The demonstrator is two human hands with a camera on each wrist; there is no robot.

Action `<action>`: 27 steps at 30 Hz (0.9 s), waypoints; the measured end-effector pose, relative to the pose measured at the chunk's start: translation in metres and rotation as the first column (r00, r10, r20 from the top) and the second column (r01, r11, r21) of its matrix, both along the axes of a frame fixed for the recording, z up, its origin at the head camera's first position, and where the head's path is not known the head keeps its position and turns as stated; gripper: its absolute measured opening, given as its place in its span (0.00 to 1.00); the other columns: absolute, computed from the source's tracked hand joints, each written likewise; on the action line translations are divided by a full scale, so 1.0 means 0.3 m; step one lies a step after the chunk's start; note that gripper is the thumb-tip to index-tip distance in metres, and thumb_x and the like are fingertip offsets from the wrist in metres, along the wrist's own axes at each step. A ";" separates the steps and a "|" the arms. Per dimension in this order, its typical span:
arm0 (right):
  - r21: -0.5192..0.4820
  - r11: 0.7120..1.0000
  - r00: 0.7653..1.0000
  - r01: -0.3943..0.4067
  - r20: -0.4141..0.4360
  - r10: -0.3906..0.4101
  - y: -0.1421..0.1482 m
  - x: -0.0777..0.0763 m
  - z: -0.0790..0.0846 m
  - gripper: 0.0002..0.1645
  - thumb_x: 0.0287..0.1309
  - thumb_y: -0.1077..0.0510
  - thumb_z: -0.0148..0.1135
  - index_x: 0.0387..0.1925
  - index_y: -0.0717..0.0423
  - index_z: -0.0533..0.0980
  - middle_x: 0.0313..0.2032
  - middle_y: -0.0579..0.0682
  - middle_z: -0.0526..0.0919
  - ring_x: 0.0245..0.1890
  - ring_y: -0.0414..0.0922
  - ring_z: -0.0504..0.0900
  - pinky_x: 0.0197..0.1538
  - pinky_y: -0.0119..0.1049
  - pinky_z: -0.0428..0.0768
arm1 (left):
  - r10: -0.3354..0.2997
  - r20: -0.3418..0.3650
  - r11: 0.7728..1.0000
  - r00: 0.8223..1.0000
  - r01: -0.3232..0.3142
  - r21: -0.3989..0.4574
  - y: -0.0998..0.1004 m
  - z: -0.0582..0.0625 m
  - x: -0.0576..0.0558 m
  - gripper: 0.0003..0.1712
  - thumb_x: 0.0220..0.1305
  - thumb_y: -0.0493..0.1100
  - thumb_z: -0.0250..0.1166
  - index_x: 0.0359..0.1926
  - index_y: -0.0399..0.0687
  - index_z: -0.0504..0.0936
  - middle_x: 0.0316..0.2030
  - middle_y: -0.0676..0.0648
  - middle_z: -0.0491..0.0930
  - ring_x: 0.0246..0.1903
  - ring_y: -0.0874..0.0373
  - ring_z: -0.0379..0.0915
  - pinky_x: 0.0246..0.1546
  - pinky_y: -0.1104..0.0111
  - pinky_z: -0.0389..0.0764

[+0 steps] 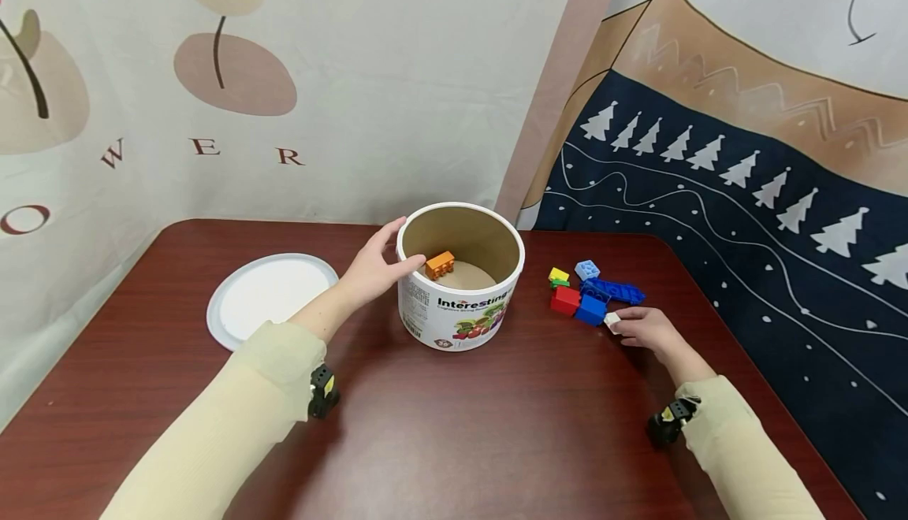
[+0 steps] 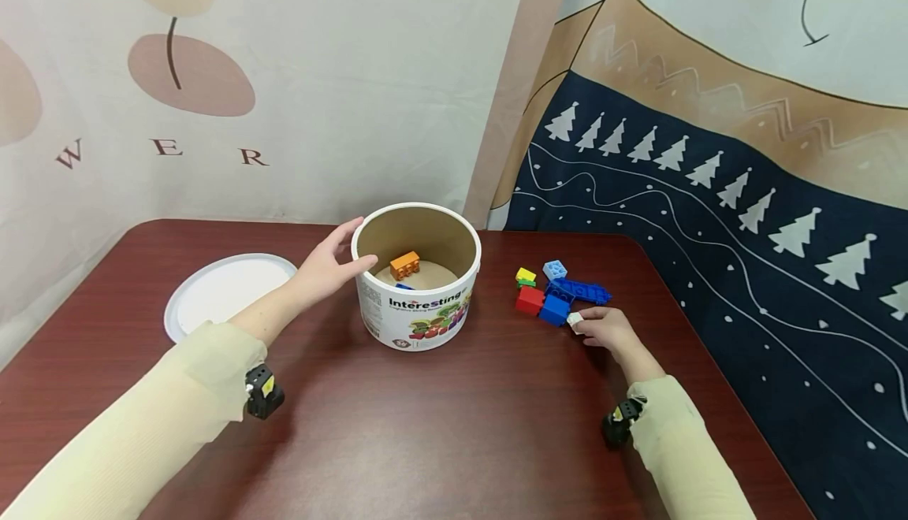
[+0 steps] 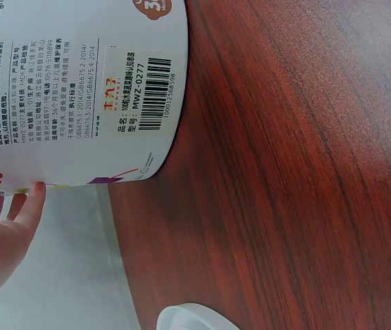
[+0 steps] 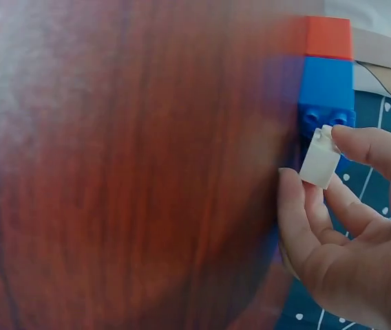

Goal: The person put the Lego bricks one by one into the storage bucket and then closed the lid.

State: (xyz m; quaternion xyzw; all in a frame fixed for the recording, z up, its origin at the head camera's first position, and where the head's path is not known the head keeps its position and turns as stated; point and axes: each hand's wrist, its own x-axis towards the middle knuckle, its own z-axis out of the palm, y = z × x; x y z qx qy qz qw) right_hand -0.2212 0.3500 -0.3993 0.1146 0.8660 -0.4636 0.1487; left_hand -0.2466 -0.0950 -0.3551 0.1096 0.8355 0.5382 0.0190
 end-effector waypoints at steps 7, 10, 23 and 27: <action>-0.112 0.994 1.000 -0.012 -0.029 0.009 0.017 0.013 0.058 0.32 0.61 0.64 0.54 0.59 0.83 0.58 0.27 0.42 0.80 0.27 0.34 0.81 0.37 0.30 0.83 | 0.002 0.001 1.000 1.000 -0.002 0.000 0.004 0.007 0.007 0.45 0.60 0.47 0.64 0.72 0.47 0.50 0.67 0.40 0.59 0.65 0.45 0.58 0.64 0.50 0.64; -0.105 0.994 0.998 -0.021 -0.057 0.015 0.023 0.019 0.086 0.31 0.62 0.63 0.53 0.59 0.83 0.58 0.28 0.42 0.80 0.28 0.35 0.82 0.38 0.30 0.83 | 0.000 0.003 1.000 1.000 0.000 0.004 0.002 0.005 0.008 0.45 0.60 0.48 0.64 0.72 0.47 0.50 0.67 0.40 0.59 0.66 0.45 0.58 0.64 0.50 0.63; -0.074 0.996 0.986 -0.059 -0.158 0.046 -0.038 -0.005 0.244 0.31 0.64 0.59 0.53 0.61 0.77 0.60 0.35 0.42 0.77 0.29 0.29 0.80 0.42 0.28 0.82 | 0.005 0.009 1.000 1.000 -0.005 -0.019 0.008 0.004 0.010 0.45 0.60 0.48 0.63 0.72 0.48 0.49 0.68 0.40 0.57 0.66 0.44 0.57 0.64 0.50 0.64; -0.052 0.995 0.979 -0.081 -0.190 0.070 -0.095 -0.025 0.310 0.31 0.64 0.58 0.53 0.61 0.75 0.61 0.45 0.56 0.75 0.30 0.29 0.79 0.43 0.26 0.81 | 0.006 0.005 1.000 1.000 -0.006 -0.019 0.008 0.004 0.012 0.45 0.60 0.48 0.63 0.72 0.47 0.49 0.69 0.40 0.57 0.66 0.44 0.56 0.64 0.50 0.64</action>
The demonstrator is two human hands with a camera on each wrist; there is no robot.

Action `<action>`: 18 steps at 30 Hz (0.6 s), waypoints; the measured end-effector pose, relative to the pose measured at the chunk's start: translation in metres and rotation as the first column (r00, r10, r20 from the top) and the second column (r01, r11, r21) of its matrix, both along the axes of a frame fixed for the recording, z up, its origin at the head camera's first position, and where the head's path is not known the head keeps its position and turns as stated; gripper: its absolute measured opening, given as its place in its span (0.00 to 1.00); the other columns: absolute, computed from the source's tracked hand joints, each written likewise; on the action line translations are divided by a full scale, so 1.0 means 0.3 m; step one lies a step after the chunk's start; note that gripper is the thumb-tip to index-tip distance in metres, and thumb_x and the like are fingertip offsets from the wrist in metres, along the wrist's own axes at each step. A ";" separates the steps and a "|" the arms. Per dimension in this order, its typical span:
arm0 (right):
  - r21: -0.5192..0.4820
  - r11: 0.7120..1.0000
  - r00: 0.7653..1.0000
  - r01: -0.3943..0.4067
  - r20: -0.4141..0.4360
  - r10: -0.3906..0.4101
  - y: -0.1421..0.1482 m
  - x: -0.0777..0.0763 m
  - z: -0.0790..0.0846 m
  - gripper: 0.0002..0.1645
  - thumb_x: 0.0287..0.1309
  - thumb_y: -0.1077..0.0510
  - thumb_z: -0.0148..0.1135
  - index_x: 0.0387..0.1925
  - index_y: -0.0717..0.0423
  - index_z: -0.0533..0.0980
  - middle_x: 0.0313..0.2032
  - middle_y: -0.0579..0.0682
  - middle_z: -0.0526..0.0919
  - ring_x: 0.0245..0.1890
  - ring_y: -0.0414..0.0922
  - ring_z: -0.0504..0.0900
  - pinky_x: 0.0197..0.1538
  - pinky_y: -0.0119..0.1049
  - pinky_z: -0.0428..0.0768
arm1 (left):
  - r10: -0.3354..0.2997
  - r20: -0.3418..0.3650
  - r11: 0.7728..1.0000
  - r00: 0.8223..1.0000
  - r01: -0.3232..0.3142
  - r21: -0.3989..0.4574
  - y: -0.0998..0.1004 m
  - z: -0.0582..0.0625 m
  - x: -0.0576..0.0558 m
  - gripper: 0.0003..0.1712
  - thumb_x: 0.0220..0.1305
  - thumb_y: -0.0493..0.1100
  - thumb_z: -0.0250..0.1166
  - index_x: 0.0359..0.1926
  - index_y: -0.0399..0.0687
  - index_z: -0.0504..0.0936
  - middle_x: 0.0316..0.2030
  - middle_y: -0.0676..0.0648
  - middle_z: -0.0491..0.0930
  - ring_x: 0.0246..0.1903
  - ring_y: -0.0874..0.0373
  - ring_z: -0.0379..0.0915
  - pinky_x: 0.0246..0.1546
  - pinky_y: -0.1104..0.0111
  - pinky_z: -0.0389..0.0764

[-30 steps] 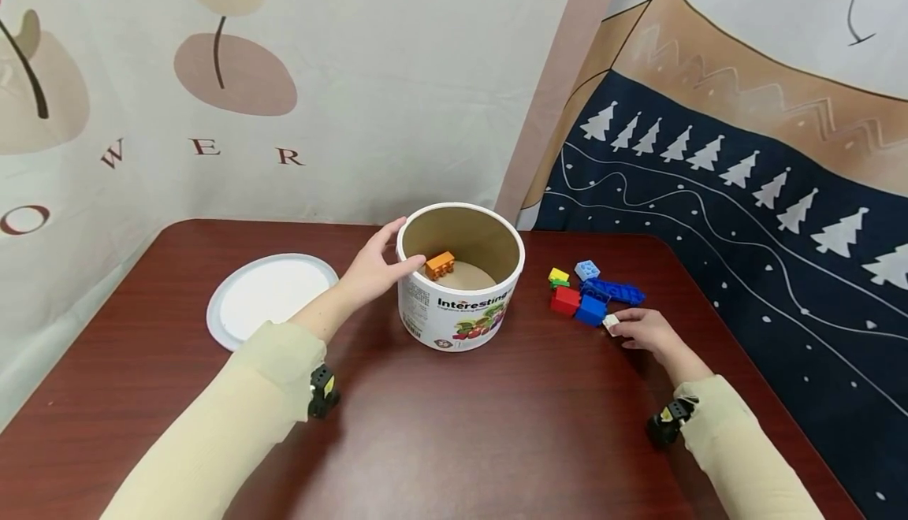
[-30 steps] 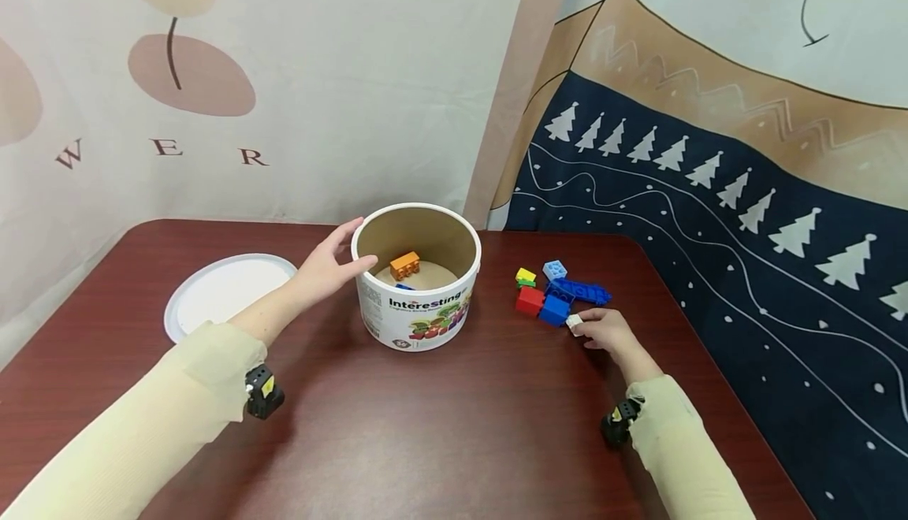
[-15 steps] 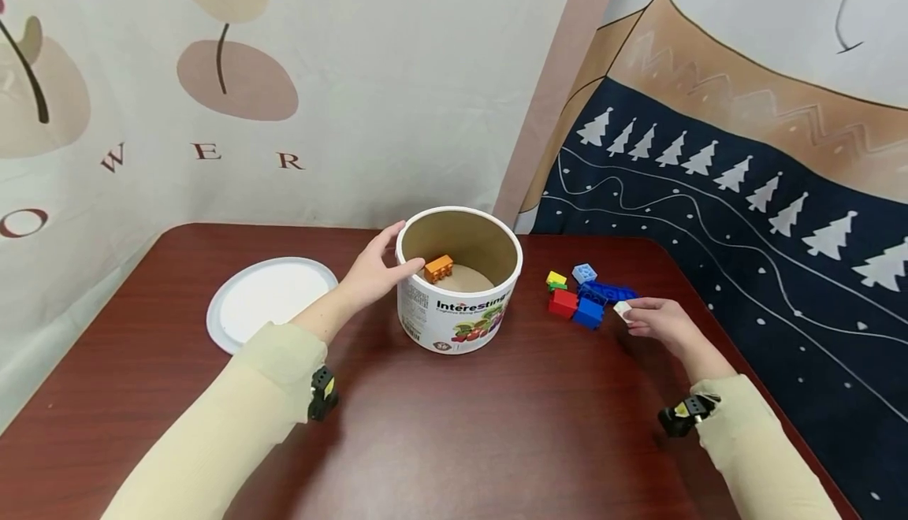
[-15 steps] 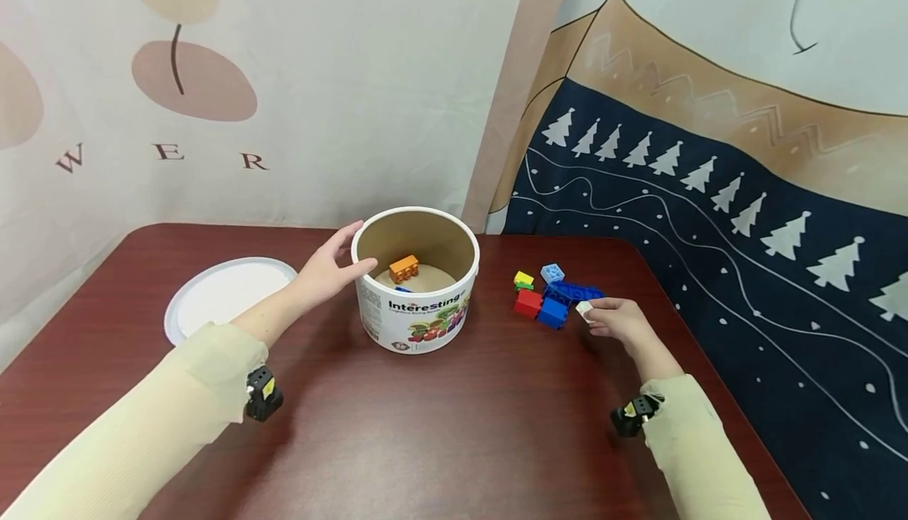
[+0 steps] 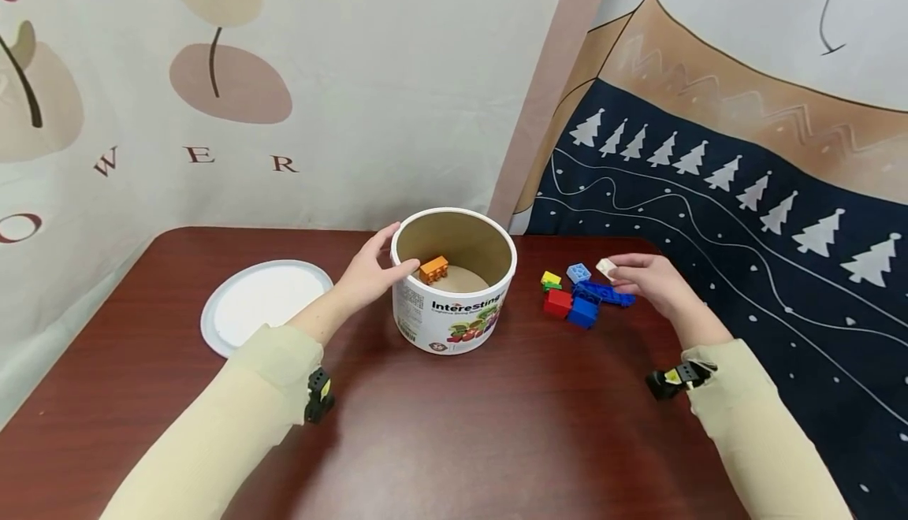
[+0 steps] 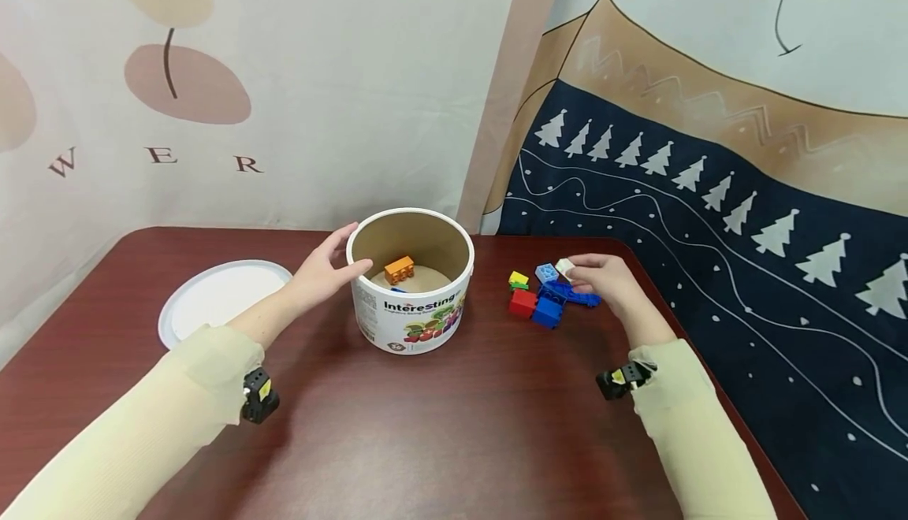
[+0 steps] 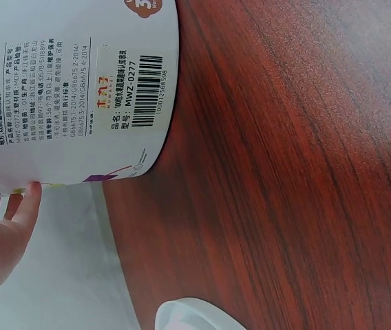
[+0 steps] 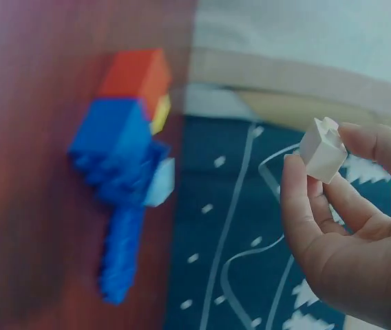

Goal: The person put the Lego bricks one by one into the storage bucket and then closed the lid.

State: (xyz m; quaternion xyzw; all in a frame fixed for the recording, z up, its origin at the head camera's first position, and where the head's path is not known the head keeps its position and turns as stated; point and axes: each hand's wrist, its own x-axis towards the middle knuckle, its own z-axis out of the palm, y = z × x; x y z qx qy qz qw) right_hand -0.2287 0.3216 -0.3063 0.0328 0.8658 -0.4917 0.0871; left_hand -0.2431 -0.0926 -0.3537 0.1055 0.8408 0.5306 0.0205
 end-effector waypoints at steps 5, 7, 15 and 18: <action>0.021 0.999 0.997 -0.041 -0.056 0.043 -0.074 -0.030 0.068 0.29 0.64 0.57 0.53 0.60 0.73 0.64 0.55 0.66 0.69 0.30 0.29 0.79 0.42 0.23 0.80 | -0.001 -0.002 1.000 1.000 0.001 -0.001 -0.004 -0.001 0.000 0.45 0.60 0.48 0.63 0.72 0.47 0.49 0.69 0.40 0.56 0.67 0.44 0.56 0.64 0.50 0.64; 0.027 0.998 0.996 -0.060 -0.069 0.062 -0.107 -0.037 0.093 0.29 0.64 0.57 0.53 0.60 0.72 0.64 0.56 0.66 0.68 0.30 0.29 0.78 0.41 0.22 0.80 | 0.001 -0.002 1.000 1.000 -0.001 0.001 -0.004 -0.001 0.000 0.45 0.60 0.48 0.63 0.72 0.47 0.49 0.68 0.40 0.56 0.67 0.44 0.56 0.64 0.50 0.64; 0.039 0.988 0.983 -0.150 -0.103 0.153 -0.245 -0.052 0.160 0.26 0.63 0.57 0.54 0.59 0.69 0.68 0.55 0.65 0.71 0.34 0.33 0.79 0.41 0.22 0.80 | -0.004 0.003 1.000 1.000 0.004 0.010 -0.003 -0.006 -0.007 0.45 0.60 0.49 0.63 0.72 0.48 0.50 0.68 0.40 0.57 0.67 0.44 0.56 0.64 0.49 0.64; 0.049 0.982 0.977 -0.183 -0.104 0.187 -0.297 -0.057 0.171 0.25 0.63 0.57 0.55 0.58 0.67 0.69 0.55 0.65 0.73 0.37 0.36 0.79 0.43 0.25 0.80 | -0.002 0.004 1.000 1.000 0.002 0.009 -0.003 -0.007 -0.009 0.45 0.60 0.49 0.63 0.72 0.48 0.50 0.68 0.41 0.57 0.67 0.45 0.56 0.64 0.49 0.64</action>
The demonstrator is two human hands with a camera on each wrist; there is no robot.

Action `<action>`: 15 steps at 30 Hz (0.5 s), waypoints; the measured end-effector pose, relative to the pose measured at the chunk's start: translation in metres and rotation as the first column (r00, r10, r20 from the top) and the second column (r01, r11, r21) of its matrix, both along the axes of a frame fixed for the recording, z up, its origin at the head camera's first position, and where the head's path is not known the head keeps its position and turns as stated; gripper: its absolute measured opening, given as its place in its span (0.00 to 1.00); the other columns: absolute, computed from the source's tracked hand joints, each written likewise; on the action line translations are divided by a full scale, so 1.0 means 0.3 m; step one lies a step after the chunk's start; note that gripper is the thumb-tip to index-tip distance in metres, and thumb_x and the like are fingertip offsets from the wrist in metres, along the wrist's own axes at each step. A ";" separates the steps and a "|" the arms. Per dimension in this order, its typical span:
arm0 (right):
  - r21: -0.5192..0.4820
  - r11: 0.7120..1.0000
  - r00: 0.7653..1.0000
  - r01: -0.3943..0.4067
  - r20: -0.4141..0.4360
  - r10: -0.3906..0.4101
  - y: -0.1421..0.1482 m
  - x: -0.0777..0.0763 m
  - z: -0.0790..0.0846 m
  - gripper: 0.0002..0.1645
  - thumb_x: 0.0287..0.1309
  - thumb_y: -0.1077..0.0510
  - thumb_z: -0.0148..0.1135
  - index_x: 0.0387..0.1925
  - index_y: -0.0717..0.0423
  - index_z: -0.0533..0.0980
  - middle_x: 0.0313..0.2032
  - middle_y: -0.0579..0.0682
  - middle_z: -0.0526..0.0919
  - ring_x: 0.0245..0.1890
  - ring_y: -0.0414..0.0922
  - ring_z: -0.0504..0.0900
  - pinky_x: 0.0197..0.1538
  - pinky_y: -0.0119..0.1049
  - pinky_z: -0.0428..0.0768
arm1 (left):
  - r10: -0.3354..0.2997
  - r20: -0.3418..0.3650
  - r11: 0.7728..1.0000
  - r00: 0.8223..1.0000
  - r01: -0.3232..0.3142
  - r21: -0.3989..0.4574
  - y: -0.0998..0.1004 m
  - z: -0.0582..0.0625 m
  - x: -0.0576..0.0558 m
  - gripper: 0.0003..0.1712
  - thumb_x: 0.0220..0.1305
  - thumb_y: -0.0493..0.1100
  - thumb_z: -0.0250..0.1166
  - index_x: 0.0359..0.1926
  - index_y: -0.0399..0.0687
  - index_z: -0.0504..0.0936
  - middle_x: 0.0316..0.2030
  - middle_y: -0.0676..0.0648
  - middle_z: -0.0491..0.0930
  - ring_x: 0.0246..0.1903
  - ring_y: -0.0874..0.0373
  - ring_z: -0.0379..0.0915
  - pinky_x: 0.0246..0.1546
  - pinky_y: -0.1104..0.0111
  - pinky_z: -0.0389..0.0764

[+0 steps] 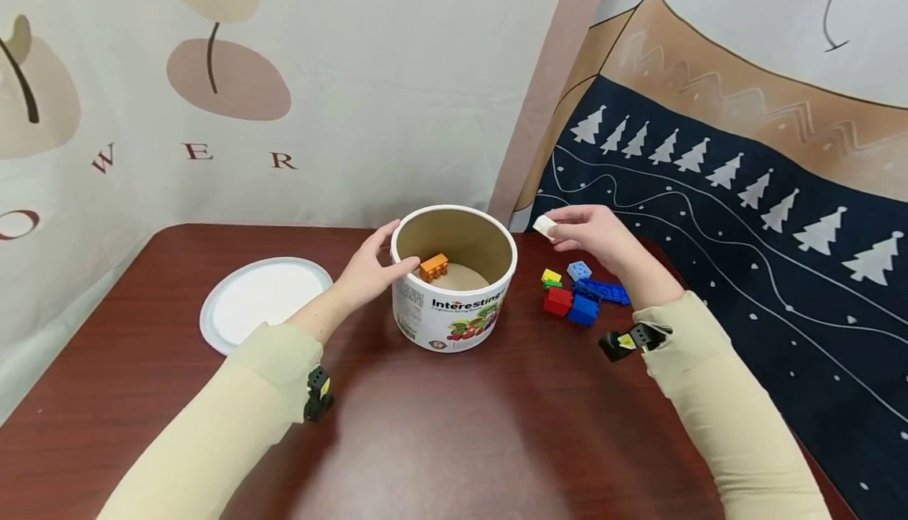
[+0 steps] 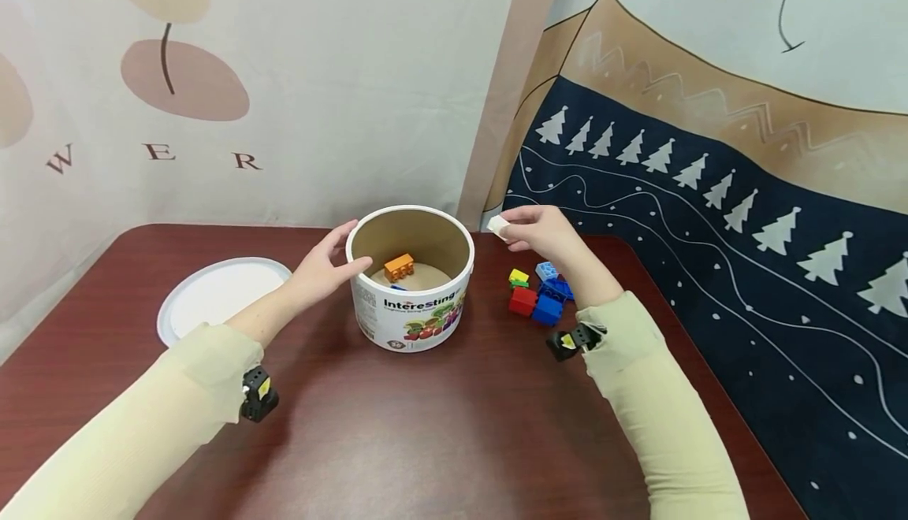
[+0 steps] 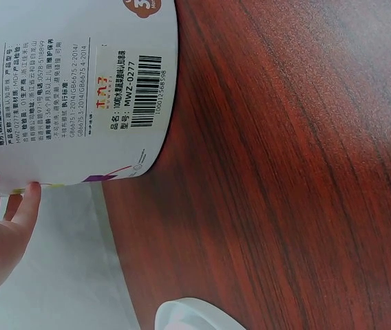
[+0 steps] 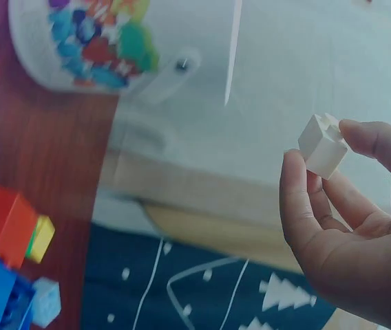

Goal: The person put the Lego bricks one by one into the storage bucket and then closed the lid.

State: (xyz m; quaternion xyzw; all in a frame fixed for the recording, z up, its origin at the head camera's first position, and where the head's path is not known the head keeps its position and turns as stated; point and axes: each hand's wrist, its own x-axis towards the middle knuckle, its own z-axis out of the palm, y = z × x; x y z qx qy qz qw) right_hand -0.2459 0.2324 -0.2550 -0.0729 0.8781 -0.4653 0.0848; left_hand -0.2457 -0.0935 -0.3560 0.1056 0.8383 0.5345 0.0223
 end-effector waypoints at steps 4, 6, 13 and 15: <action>0.015 1.000 1.000 -0.019 0.011 0.019 -0.066 -0.011 0.004 0.24 0.62 0.56 0.56 0.57 0.64 0.71 0.53 0.63 0.75 0.40 0.41 0.80 0.49 0.32 0.80 | 0.001 -0.003 1.000 1.000 -0.001 -0.004 0.000 0.003 0.000 0.45 0.60 0.49 0.63 0.72 0.48 0.50 0.69 0.41 0.56 0.67 0.44 0.56 0.64 0.49 0.64; 0.027 0.999 1.000 -0.024 0.019 0.023 -0.096 -0.017 0.002 0.24 0.62 0.56 0.57 0.57 0.63 0.72 0.53 0.62 0.77 0.41 0.44 0.81 0.51 0.36 0.80 | 0.003 -0.005 1.000 1.000 -0.003 -0.007 0.001 0.003 0.000 0.45 0.60 0.49 0.63 0.72 0.48 0.50 0.69 0.41 0.56 0.66 0.45 0.56 0.64 0.49 0.64; 0.038 0.998 0.998 -0.044 0.050 0.042 -0.179 -0.036 -0.025 0.22 0.59 0.57 0.60 0.55 0.62 0.74 0.52 0.61 0.77 0.49 0.54 0.79 0.56 0.44 0.77 | 0.003 -0.005 1.000 1.000 -0.003 -0.009 -0.002 0.003 0.000 0.45 0.60 0.49 0.64 0.72 0.48 0.50 0.69 0.41 0.57 0.66 0.45 0.56 0.64 0.49 0.64; 0.042 0.998 0.997 -0.047 0.057 0.044 -0.197 -0.039 -0.033 0.22 0.59 0.58 0.60 0.54 0.62 0.74 0.52 0.61 0.77 0.48 0.55 0.79 0.55 0.44 0.78 | 0.005 -0.005 1.000 1.000 -0.005 -0.010 -0.003 0.002 0.000 0.45 0.60 0.49 0.64 0.72 0.48 0.50 0.68 0.41 0.57 0.66 0.45 0.57 0.64 0.49 0.63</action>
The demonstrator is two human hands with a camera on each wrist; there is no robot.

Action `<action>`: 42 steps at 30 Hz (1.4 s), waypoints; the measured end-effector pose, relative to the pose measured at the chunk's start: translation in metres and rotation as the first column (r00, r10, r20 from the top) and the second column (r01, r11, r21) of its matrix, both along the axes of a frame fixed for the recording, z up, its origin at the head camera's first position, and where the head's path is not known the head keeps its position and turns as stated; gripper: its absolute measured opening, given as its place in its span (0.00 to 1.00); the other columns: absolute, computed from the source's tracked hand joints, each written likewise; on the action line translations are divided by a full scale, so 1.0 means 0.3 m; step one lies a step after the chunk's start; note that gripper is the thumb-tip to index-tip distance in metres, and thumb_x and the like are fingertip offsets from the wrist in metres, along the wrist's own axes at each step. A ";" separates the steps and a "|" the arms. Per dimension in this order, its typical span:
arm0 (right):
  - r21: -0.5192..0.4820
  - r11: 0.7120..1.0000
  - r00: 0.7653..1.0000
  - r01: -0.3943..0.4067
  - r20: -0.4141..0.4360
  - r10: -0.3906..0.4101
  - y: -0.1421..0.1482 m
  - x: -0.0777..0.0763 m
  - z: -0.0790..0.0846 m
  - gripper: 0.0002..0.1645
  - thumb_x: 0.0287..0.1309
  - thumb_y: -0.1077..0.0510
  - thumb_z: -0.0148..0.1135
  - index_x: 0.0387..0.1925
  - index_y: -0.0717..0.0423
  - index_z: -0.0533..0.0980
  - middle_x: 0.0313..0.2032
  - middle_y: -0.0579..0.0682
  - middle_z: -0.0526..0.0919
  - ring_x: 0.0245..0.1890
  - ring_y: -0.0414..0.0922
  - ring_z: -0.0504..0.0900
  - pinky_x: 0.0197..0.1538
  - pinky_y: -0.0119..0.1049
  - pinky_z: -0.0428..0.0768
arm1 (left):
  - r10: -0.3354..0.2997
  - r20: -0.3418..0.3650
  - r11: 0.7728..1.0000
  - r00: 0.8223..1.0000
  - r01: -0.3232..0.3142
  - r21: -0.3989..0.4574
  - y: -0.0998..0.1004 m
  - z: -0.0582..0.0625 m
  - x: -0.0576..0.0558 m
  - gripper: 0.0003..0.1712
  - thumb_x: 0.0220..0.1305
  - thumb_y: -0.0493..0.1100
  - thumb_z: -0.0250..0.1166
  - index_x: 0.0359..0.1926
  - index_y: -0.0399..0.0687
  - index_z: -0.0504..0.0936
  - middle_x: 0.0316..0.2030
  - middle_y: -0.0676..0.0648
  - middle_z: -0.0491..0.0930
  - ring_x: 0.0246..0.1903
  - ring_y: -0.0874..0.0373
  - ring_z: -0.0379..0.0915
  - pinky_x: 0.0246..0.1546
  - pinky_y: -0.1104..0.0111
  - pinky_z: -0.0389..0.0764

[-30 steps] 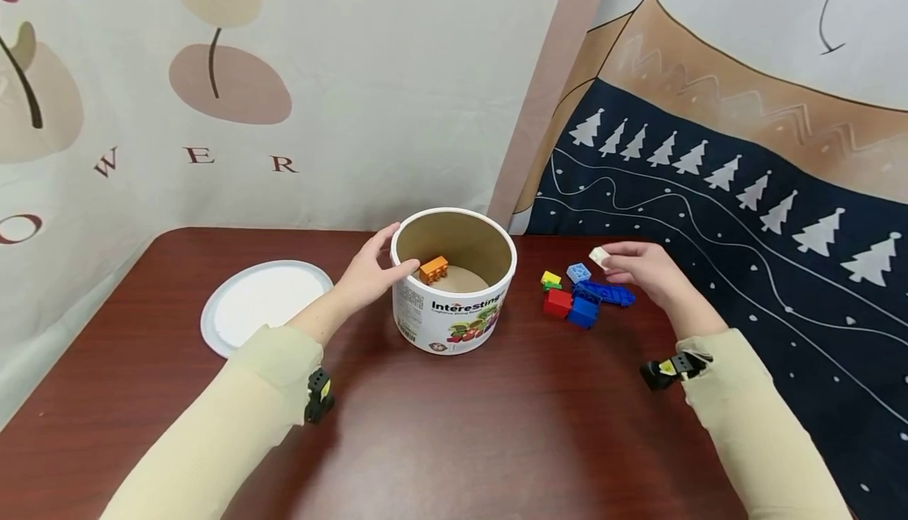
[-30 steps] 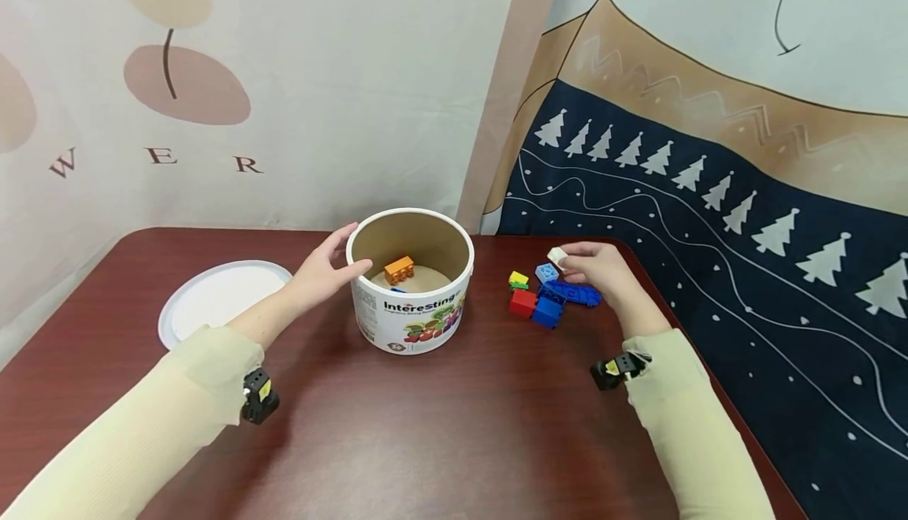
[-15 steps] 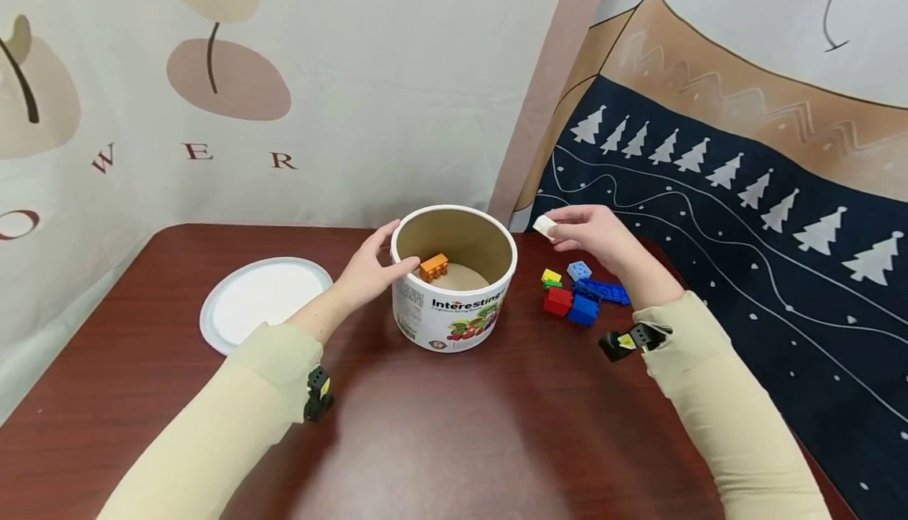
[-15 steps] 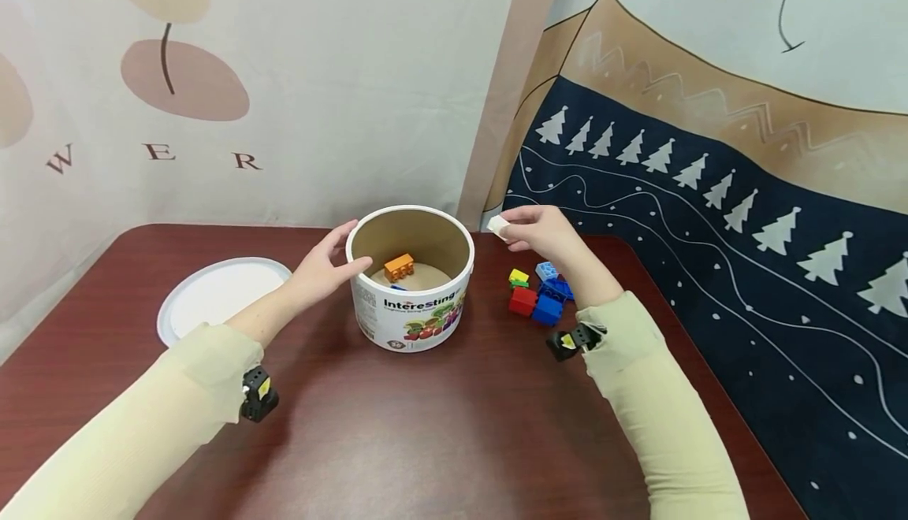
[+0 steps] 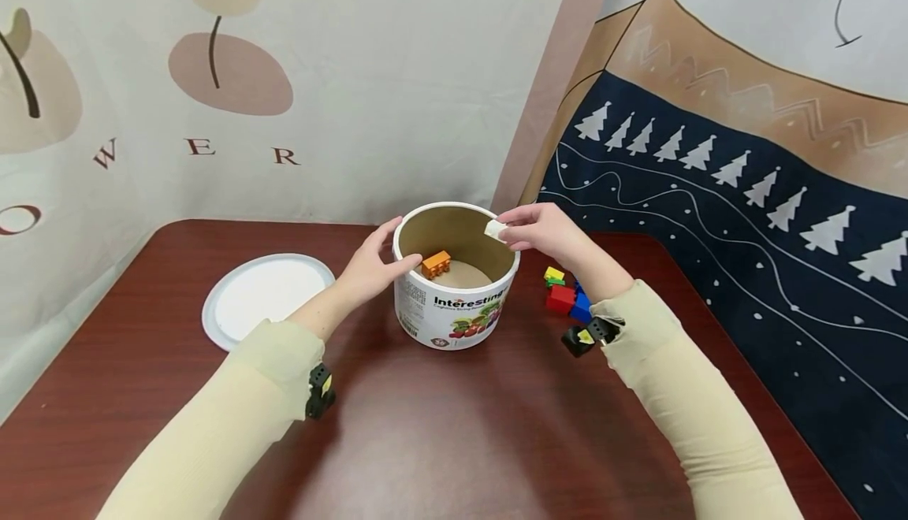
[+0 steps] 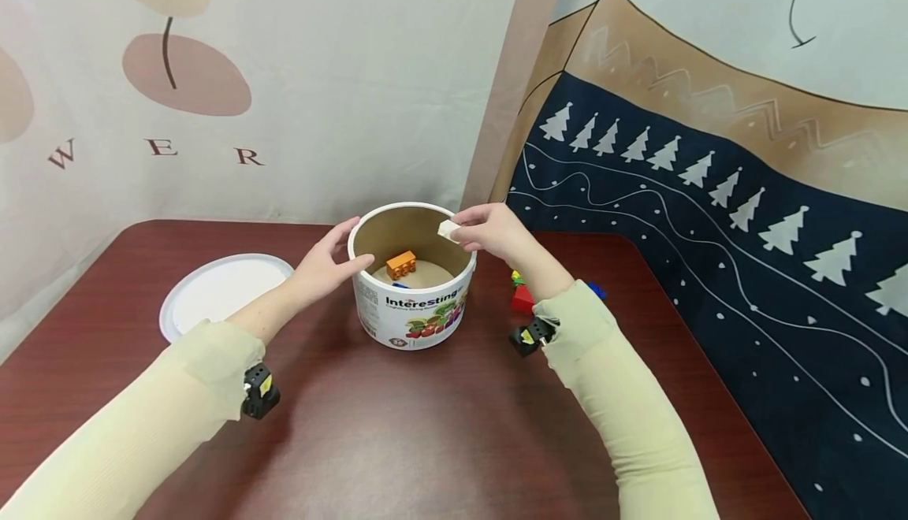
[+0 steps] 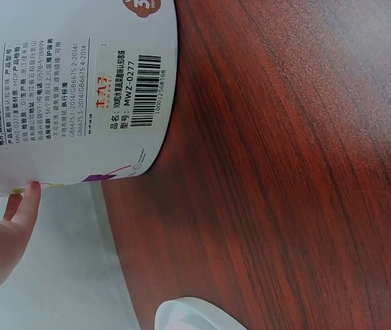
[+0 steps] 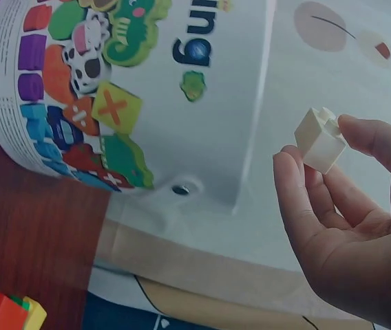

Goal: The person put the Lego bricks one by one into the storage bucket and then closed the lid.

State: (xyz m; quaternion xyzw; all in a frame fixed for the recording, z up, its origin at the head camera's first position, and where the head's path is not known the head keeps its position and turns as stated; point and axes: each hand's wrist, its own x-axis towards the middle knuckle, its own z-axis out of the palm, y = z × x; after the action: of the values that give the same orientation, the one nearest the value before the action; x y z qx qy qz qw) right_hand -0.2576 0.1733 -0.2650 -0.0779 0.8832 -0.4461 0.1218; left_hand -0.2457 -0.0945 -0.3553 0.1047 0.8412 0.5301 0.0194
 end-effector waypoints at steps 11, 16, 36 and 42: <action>-0.066 0.998 1.000 -0.005 0.015 0.006 -0.010 0.004 0.001 0.27 0.61 0.54 0.58 0.59 0.63 0.70 0.55 0.64 0.76 0.52 0.58 0.78 0.56 0.42 0.77 | 0.004 -0.002 1.000 1.000 -0.004 -0.001 0.003 0.003 0.001 0.45 0.60 0.49 0.64 0.72 0.48 0.50 0.68 0.41 0.58 0.66 0.45 0.57 0.65 0.49 0.63; -0.099 0.995 1.000 0.014 -0.018 -0.016 0.063 0.001 0.001 0.27 0.62 0.53 0.57 0.60 0.62 0.69 0.56 0.63 0.74 0.53 0.57 0.78 0.55 0.41 0.77 | 0.003 -0.002 1.000 1.000 -0.003 -0.001 0.006 0.002 -0.001 0.45 0.60 0.49 0.64 0.72 0.48 0.50 0.68 0.41 0.57 0.66 0.45 0.57 0.65 0.49 0.63; -0.049 0.973 0.974 0.226 0.007 -0.226 0.482 0.046 -0.278 0.34 0.63 0.48 0.55 0.63 0.67 0.63 0.63 0.65 0.65 0.44 0.37 0.76 0.55 0.39 0.78 | 0.001 -0.012 1.000 1.000 -0.001 0.000 0.007 0.001 0.003 0.45 0.60 0.48 0.64 0.72 0.46 0.50 0.69 0.40 0.56 0.66 0.44 0.57 0.65 0.50 0.63; -0.019 0.964 0.963 0.266 0.052 -0.265 0.533 0.056 -0.376 0.34 0.63 0.48 0.55 0.62 0.67 0.63 0.62 0.67 0.65 0.44 0.40 0.77 0.52 0.35 0.80 | 0.000 -0.014 1.000 1.000 0.000 0.005 0.008 0.002 0.007 0.45 0.60 0.47 0.63 0.72 0.46 0.50 0.68 0.40 0.57 0.65 0.44 0.58 0.64 0.50 0.64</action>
State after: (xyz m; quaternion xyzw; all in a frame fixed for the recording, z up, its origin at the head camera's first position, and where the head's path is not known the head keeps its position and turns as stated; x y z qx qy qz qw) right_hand -0.2408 0.3334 -0.3778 0.0506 0.8767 -0.4714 0.0813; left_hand -0.2435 -0.0920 -0.3547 0.1085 0.8401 0.5313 0.0133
